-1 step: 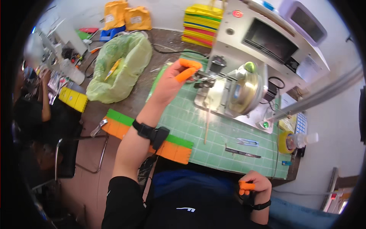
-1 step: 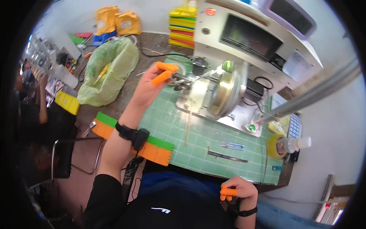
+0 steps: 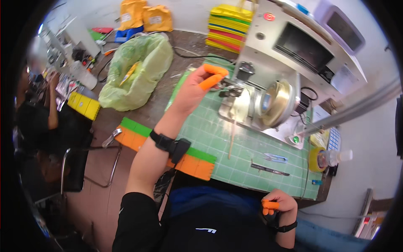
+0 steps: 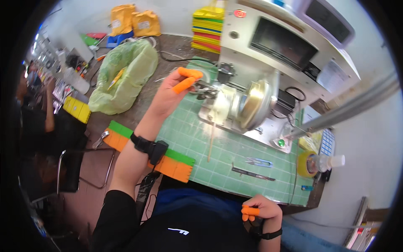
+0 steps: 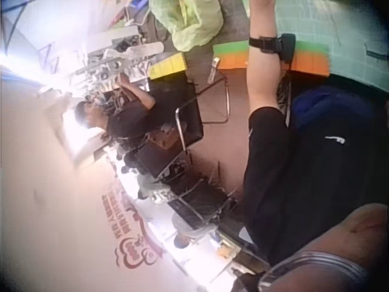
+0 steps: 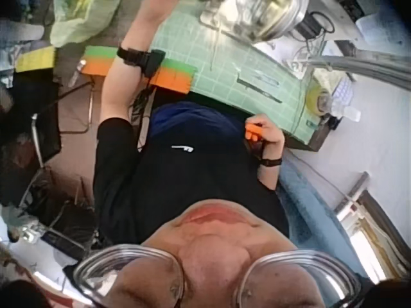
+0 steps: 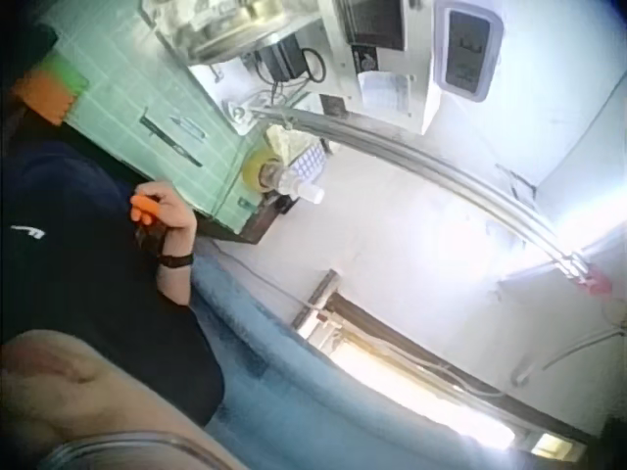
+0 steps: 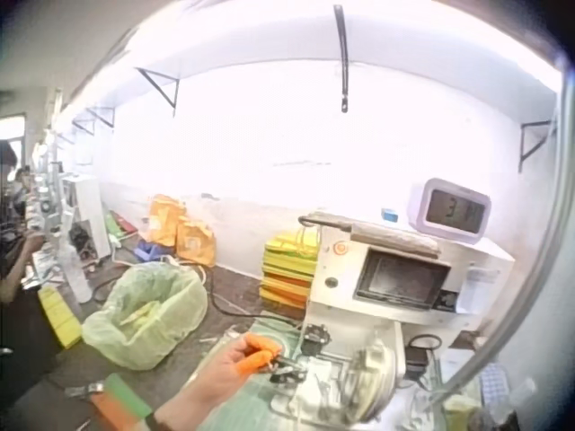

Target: Assembling small electronic components and wiring using glue and tools at a workbench.

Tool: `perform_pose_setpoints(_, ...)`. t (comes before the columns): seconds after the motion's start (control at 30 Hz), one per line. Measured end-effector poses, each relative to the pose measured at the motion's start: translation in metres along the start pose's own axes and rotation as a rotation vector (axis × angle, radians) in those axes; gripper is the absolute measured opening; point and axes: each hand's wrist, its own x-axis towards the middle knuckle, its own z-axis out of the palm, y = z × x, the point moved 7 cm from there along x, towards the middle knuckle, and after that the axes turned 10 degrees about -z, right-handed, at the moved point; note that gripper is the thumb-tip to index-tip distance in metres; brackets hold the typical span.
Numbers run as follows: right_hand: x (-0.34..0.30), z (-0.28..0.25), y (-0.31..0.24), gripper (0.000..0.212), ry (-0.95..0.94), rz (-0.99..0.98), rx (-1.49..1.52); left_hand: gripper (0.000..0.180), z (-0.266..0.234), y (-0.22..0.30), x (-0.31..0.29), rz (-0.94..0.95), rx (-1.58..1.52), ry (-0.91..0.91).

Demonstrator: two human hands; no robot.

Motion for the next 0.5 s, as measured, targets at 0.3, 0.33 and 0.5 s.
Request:
perform_pose_setpoints(0.3,0.018,0.013,0.021,0.033,-0.318,0.108,-0.013,0.019,0.008,-0.001,0.001,-0.02,0.006,-0.041)
perform_pose_setpoints(0.33,0.019,0.014,0.015,0.031,-0.31,0.069,0.013,0.019,0.01,0.0,0.0,-0.011,0.01,-0.059)
perform_pose_setpoints(0.5,0.018,0.013,0.015,0.027,-0.278,0.019,0.139,0.017,0.008,0.0,0.003,-0.01,0.0,-0.06)
